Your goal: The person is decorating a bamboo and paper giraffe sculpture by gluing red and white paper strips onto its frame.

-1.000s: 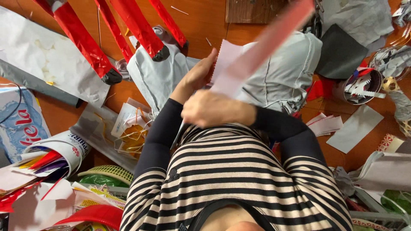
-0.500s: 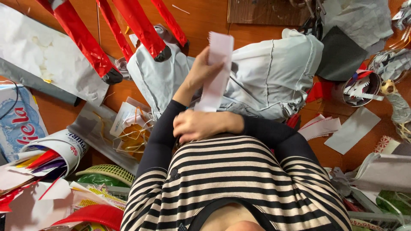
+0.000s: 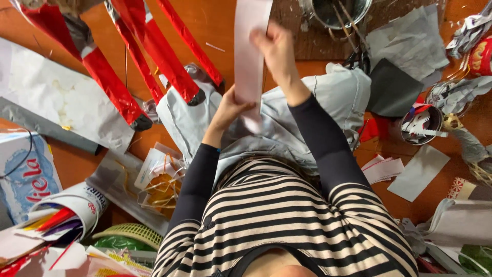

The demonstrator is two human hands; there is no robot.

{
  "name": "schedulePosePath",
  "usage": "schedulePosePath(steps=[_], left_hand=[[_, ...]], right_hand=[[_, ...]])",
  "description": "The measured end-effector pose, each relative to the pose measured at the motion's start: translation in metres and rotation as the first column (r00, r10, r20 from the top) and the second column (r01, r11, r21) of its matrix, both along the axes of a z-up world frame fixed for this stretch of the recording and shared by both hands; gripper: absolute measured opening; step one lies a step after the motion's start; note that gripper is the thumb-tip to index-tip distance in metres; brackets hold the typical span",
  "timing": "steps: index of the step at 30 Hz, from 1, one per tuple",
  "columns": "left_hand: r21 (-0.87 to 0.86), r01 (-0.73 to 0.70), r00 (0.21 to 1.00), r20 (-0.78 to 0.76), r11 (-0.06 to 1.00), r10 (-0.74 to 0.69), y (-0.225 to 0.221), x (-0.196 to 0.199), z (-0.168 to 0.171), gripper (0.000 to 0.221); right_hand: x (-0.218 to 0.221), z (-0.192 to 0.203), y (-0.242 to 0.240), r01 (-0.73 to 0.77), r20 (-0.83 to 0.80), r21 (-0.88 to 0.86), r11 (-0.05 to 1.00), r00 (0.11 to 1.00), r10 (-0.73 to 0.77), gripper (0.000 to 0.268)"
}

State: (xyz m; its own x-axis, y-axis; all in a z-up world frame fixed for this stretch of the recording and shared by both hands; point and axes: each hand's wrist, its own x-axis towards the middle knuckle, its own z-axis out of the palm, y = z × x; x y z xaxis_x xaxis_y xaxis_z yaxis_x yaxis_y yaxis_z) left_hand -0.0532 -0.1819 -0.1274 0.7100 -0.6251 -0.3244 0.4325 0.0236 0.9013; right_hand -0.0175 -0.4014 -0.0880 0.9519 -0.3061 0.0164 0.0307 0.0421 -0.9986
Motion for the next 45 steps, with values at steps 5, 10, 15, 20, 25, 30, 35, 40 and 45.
schedulePosePath(steps=[5, 10, 15, 20, 25, 30, 35, 40, 45], left_hand=[[0.037, -0.166, 0.978, -0.121, 0.985, 0.169, -0.004, 0.009, -0.109, 0.04], [0.052, -0.292, 0.882, -0.373, 0.955, 0.29, -0.01, 0.024, -0.176, 0.03], [0.151, -0.243, 0.921, -0.275, 0.958, 0.277, -0.005, 0.02, -0.204, 0.044], [0.224, -0.289, 0.913, -0.227, 0.931, 0.338, -0.008, 0.014, -0.176, 0.051], [0.309, -0.307, 0.929, -0.109, 0.9, 0.354, -0.009, 0.01, -0.162, 0.051], [0.333, -0.304, 0.932, -0.088, 0.892, 0.351, -0.007, 0.005, -0.176, 0.022], [0.363, -0.351, 0.924, -0.014, 0.863, 0.382, -0.008, 0.003, -0.17, 0.015], [0.478, -0.386, 0.922, 0.188, 0.789, 0.338, -0.006, 0.002, -0.145, 0.018], [0.33, -0.366, 0.923, 0.009, 0.87, 0.385, -0.004, 0.003, -0.147, 0.024]], right_hand=[[0.053, -0.085, -0.077, 0.061, -0.098, -0.426, 0.902, 0.989, -0.113, 0.034], [-0.012, -0.107, -0.147, -0.083, -0.196, -0.92, 0.383, 0.943, -0.269, 0.033], [-0.069, -0.075, -0.16, -0.194, -0.318, -0.936, 0.293, 0.825, -0.468, 0.038], [-0.083, -0.125, -0.135, 0.102, -0.111, -0.884, 0.456, 0.902, -0.417, 0.039], [-0.083, -0.129, -0.095, 0.362, -0.167, -0.422, 0.831, 0.87, -0.464, 0.033], [-0.079, -0.081, -0.086, 0.438, -0.567, 0.23, 0.869, 0.786, -0.247, 0.025], [-0.083, -0.142, -0.111, 0.485, -0.619, 0.398, 0.779, 0.769, -0.162, 0.02], [-0.081, -0.142, -0.091, 0.454, -0.539, 0.272, 0.849, 0.803, -0.257, 0.023], [-0.066, -0.084, -0.023, -0.219, -0.391, -0.416, 0.883, 0.919, 0.044, 0.044]])
